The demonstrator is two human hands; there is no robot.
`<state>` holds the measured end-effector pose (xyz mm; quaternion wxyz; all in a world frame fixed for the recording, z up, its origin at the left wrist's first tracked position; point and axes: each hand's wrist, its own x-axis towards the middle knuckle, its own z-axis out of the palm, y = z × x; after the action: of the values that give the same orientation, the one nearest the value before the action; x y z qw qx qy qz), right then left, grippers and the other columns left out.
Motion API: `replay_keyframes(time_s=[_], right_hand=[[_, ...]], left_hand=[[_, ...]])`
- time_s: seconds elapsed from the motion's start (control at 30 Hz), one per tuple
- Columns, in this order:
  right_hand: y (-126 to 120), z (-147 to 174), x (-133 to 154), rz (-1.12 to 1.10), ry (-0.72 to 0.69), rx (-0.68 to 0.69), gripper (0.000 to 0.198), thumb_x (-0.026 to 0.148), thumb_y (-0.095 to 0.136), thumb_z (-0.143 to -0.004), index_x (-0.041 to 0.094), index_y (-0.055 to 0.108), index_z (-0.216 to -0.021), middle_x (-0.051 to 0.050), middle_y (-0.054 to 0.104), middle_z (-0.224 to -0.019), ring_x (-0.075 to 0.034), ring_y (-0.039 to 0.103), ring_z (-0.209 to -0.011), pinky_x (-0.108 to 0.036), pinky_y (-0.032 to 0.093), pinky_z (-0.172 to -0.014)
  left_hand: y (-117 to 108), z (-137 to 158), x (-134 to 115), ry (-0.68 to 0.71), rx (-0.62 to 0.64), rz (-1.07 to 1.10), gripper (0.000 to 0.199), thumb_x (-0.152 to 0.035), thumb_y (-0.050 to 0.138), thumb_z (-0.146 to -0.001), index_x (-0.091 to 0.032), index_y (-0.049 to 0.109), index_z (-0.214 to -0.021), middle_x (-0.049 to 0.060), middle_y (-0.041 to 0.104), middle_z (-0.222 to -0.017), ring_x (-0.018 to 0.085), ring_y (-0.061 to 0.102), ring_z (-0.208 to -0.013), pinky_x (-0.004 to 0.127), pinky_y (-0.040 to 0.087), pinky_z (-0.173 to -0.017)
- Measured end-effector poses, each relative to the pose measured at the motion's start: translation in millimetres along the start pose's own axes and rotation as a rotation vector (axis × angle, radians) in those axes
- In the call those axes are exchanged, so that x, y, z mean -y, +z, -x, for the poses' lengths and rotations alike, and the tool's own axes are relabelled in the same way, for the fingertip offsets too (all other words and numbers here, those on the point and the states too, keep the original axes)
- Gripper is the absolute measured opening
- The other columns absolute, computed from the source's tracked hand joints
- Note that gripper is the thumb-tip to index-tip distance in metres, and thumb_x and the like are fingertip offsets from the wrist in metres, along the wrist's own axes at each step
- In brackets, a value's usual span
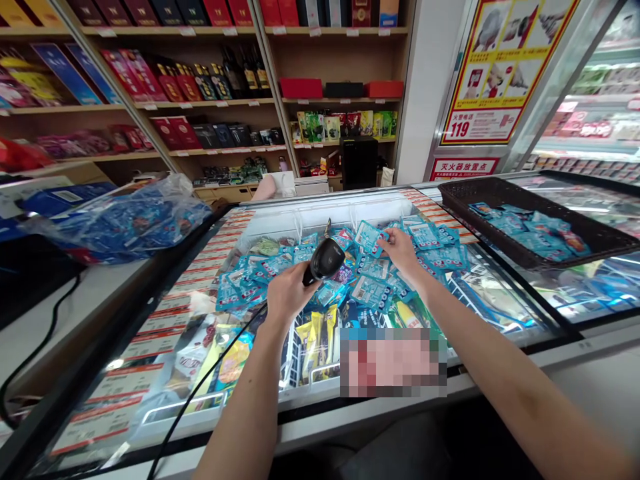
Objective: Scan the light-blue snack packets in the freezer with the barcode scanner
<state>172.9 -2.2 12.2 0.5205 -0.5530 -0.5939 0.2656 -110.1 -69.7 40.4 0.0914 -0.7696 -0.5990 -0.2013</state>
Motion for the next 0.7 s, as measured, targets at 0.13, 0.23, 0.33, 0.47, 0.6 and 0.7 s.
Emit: replay_keyframes(time_s=[0.13, 0.23, 0.33, 0.47, 0.6, 0.7], right_hand=[[-14, 11, -7, 0.137, -0.061, -0.093, 0.028, 0.036, 0.052, -0.080, 0.020, 0.051, -0.103, 0.004, 0.052, -0.058, -0.018, 0.057, -0.057, -0.034, 0.050, -0.062], [-16, 10, -10, 0.182, -0.080, -0.071, 0.028, 0.035, 0.050, -0.082, 0.020, 0.050, -0.106, 0.003, 0.053, -0.061, -0.018, 0.057, -0.059, -0.033, 0.049, -0.064], [-14, 7, -14, 0.210, -0.051, -0.050, 0.028, 0.034, 0.048, -0.084, 0.020, 0.049, -0.107, 0.001, 0.057, -0.064, -0.019, 0.059, -0.064, -0.033, 0.048, -0.066], [-12, 9, -17, 0.253, -0.035, -0.074, 0.030, 0.035, 0.045, -0.085, 0.019, 0.047, -0.110, 0.000, 0.057, -0.066, -0.019, 0.059, -0.067, -0.032, 0.046, -0.068], [-12, 14, -10, 0.289, -0.062, -0.065, 0.029, 0.035, 0.042, -0.086, 0.019, 0.048, -0.109, 0.001, 0.053, -0.064, -0.018, 0.056, -0.065, -0.030, 0.044, -0.065], [-12, 16, -6, 0.285, -0.059, -0.075, 0.027, 0.035, 0.043, -0.086, 0.019, 0.049, -0.107, 0.002, 0.050, -0.062, -0.017, 0.054, -0.063, -0.030, 0.043, -0.064]], left_hand=[[0, -5, -15, 0.070, 0.039, 0.062, 0.034, -0.045, 0.051, -0.080, -0.024, 0.061, -0.104, 0.005, 0.069, -0.097, 0.021, 0.063, -0.087, 0.024, 0.039, -0.064], [-5, -14, -27, 0.049, 0.099, 0.110, 0.038, -0.051, 0.051, -0.079, -0.024, 0.062, -0.101, 0.004, 0.070, -0.089, 0.021, 0.064, -0.080, 0.024, 0.036, -0.058], [-10, -25, -36, 0.027, 0.166, 0.140, 0.042, -0.058, 0.050, -0.077, -0.024, 0.063, -0.097, 0.004, 0.070, -0.082, 0.021, 0.063, -0.074, 0.025, 0.033, -0.054], [-7, -31, -43, 0.003, 0.196, 0.142, 0.043, -0.059, 0.049, -0.077, -0.023, 0.063, -0.096, 0.005, 0.070, -0.082, 0.022, 0.063, -0.074, 0.025, 0.032, -0.053], [-1, -27, -43, 0.011, 0.161, 0.126, 0.041, -0.056, 0.050, -0.078, -0.024, 0.062, -0.102, 0.005, 0.070, -0.089, 0.022, 0.064, -0.080, 0.025, 0.033, -0.055], [0, -22, -41, 0.036, 0.140, 0.095, 0.038, -0.054, 0.051, -0.078, -0.024, 0.062, -0.098, 0.004, 0.070, -0.086, 0.022, 0.064, -0.080, 0.025, 0.033, -0.055]])
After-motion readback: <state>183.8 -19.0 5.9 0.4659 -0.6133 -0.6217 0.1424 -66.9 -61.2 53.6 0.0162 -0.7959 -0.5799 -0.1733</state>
